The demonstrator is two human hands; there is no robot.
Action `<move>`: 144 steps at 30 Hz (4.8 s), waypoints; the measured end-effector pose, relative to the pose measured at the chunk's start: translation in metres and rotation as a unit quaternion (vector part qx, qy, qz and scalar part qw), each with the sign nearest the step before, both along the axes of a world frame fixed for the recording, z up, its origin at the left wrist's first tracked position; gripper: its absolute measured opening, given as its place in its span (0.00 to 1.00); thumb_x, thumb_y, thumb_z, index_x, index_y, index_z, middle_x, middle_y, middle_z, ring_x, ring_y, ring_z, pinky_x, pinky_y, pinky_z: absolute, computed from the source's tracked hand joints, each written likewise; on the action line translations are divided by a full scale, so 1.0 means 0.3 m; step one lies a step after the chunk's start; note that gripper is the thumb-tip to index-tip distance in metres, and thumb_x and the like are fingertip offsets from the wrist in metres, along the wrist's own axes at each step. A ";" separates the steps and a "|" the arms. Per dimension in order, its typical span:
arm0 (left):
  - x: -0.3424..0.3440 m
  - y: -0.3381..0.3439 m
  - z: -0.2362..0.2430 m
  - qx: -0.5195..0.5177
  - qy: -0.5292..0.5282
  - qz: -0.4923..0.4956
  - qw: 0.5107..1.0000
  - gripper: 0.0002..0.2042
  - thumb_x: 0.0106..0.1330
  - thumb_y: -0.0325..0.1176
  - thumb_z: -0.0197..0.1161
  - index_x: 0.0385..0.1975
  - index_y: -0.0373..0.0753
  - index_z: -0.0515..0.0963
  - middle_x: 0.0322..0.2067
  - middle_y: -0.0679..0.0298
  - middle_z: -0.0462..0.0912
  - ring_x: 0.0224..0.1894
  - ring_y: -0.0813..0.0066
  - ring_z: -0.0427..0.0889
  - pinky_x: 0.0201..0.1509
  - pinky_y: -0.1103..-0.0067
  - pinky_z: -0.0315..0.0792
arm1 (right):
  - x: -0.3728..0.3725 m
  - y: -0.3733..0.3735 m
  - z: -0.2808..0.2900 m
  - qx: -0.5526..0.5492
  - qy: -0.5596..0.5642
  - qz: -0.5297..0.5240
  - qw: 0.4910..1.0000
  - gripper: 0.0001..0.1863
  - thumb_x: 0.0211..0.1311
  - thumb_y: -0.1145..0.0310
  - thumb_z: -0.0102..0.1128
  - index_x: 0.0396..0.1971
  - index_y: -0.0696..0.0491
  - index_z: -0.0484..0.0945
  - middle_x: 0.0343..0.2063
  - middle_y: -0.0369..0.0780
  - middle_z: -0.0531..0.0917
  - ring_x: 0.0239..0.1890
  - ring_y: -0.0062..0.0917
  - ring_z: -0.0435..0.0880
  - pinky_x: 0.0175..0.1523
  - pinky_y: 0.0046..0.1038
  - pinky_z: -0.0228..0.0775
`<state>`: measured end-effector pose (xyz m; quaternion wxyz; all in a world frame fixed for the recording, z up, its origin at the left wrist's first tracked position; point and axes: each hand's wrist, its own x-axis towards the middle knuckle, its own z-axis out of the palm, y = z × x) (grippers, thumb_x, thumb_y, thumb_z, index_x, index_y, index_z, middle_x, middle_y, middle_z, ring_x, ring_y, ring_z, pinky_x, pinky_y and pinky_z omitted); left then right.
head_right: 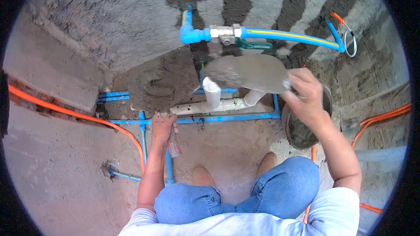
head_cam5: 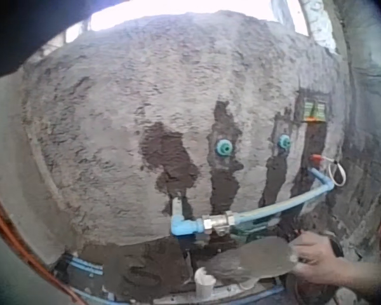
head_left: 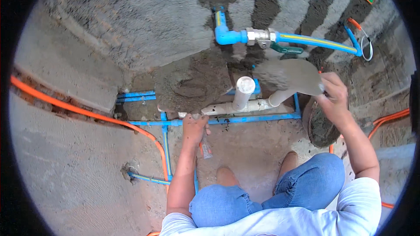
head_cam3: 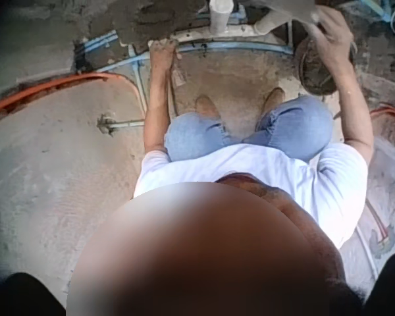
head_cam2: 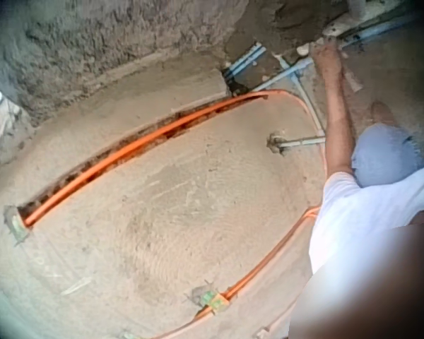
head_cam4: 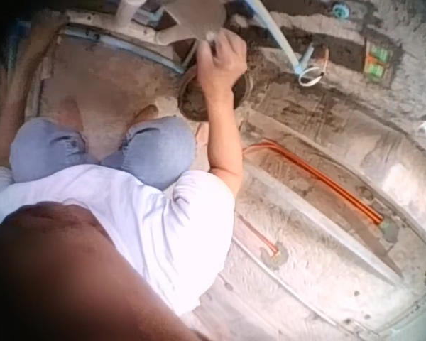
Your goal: Applying mortar around plumbing pipes in a renovation area using a trowel.
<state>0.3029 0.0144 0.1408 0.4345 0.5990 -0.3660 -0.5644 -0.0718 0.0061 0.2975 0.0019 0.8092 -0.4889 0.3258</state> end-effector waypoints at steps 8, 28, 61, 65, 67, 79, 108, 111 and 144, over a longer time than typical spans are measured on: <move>-0.047 -0.188 -0.045 -0.005 -0.107 -0.046 0.993 0.09 0.56 0.27 0.59 0.15 0.35 0.71 0.13 0.62 0.74 0.13 0.73 0.74 0.16 0.77 0.66 | -0.397 0.095 -0.051 0.018 0.050 -0.122 0.991 0.13 0.41 0.78 0.61 0.33 0.59 0.79 0.31 0.44 0.79 0.33 0.36 0.78 0.39 0.31 0.70; -0.090 -0.228 -0.170 0.030 -0.153 -0.048 0.987 0.08 0.58 0.27 0.57 0.18 0.33 0.74 0.15 0.62 0.75 0.13 0.73 0.75 0.18 0.78 0.68 | 0.011 -0.616 -0.502 0.040 0.029 -0.015 0.999 0.15 0.53 0.58 0.62 0.36 0.52 0.78 0.36 0.42 0.81 0.39 0.39 0.80 0.40 0.40 0.72; -0.031 -0.173 -0.291 -0.016 -0.021 -0.055 0.998 0.08 0.57 0.28 0.61 0.19 0.32 0.72 0.15 0.60 0.76 0.15 0.71 0.76 0.20 0.76 0.69 | -0.182 0.096 -0.128 0.328 0.026 -0.237 0.914 0.14 0.60 0.64 0.55 0.25 0.63 0.73 0.18 0.48 0.77 0.23 0.39 0.78 0.32 0.36 0.68; -0.016 -0.134 -0.421 0.053 -0.041 -0.034 0.997 0.09 0.55 0.30 0.62 0.21 0.31 0.71 0.17 0.61 0.77 0.17 0.71 0.77 0.21 0.75 0.70 | -0.033 0.090 -0.017 0.435 -0.106 -0.251 0.858 0.17 0.63 0.62 0.54 0.22 0.60 0.70 0.14 0.38 0.73 0.15 0.20 0.73 0.21 0.27 0.66; 0.041 -0.074 -0.589 -0.011 -0.122 -0.002 0.992 0.09 0.55 0.29 0.62 0.23 0.31 0.71 0.17 0.60 0.77 0.17 0.71 0.76 0.21 0.75 0.70 | -0.019 0.086 -0.002 0.459 -0.149 -0.268 0.834 0.15 0.64 0.63 0.52 0.23 0.58 0.71 0.14 0.34 0.71 0.13 0.19 0.72 0.18 0.24 0.66; 0.002 -0.079 -0.419 0.052 -0.115 -0.055 0.990 0.10 0.56 0.32 0.61 0.28 0.30 0.72 0.19 0.58 0.79 0.21 0.67 0.78 0.26 0.72 0.72 | 0.462 0.021 -0.035 0.694 -0.360 -0.021 0.623 0.09 0.62 0.63 0.56 0.31 0.54 0.74 0.19 0.34 0.74 0.22 0.19 0.74 0.27 0.21 0.68; 0.047 -0.044 -0.606 0.054 -0.216 -0.119 0.968 0.18 0.57 0.35 0.59 0.45 0.31 0.75 0.41 0.43 0.79 0.47 0.45 0.76 0.50 0.66 0.70 | 1.082 -0.668 -0.017 0.357 -0.825 0.108 0.424 0.08 0.61 0.68 0.44 0.35 0.56 0.66 0.24 0.44 0.73 0.26 0.33 0.74 0.38 0.42 0.72; 0.069 -0.047 -0.662 0.036 -0.269 -0.087 0.958 0.19 0.56 0.35 0.60 0.44 0.27 0.73 0.38 0.40 0.79 0.43 0.45 0.78 0.47 0.66 0.71 | 0.957 -0.604 -0.132 0.510 -0.676 0.249 0.470 0.08 0.59 0.68 0.47 0.25 0.56 0.70 0.18 0.40 0.73 0.23 0.29 0.75 0.30 0.29 0.72; 0.178 0.258 -0.425 -0.007 -0.074 0.478 0.875 0.09 0.55 0.27 0.56 0.16 0.35 0.66 0.14 0.59 0.73 0.14 0.70 0.72 0.17 0.75 0.66 | 0.124 0.188 -0.743 0.593 0.071 0.116 0.793 0.24 0.54 0.55 0.58 0.43 0.60 0.75 0.29 0.55 0.80 0.35 0.49 0.80 0.45 0.43 0.71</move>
